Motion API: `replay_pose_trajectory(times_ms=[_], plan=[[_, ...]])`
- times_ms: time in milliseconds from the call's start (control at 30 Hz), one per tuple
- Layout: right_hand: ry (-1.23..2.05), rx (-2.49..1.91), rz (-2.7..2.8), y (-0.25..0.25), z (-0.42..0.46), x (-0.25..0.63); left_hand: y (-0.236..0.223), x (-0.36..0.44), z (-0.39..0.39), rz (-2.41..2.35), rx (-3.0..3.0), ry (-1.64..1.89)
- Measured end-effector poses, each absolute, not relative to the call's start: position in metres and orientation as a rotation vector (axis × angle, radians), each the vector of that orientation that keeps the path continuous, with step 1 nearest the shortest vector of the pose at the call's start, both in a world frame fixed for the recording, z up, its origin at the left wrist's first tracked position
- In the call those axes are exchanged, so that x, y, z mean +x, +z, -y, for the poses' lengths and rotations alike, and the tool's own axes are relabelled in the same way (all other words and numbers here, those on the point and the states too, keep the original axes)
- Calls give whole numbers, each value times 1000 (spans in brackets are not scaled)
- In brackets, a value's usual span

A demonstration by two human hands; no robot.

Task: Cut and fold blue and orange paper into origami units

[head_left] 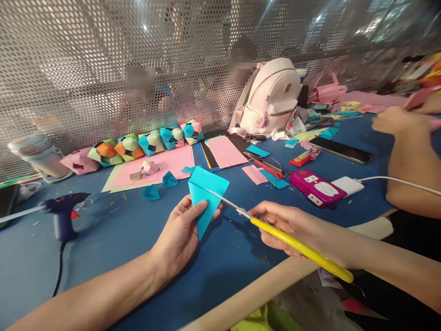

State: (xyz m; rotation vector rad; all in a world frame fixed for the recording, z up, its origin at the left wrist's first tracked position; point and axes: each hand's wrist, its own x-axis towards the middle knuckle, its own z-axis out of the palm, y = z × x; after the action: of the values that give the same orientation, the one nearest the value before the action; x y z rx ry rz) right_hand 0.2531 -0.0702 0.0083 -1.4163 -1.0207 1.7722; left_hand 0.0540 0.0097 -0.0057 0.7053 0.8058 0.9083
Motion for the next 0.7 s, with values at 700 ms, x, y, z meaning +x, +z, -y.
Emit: replay_pose_trajectory(times_ms=[700], plan=[[1653,-1353,1284,3,78,253,-7,54,-8,-819,715,885]])
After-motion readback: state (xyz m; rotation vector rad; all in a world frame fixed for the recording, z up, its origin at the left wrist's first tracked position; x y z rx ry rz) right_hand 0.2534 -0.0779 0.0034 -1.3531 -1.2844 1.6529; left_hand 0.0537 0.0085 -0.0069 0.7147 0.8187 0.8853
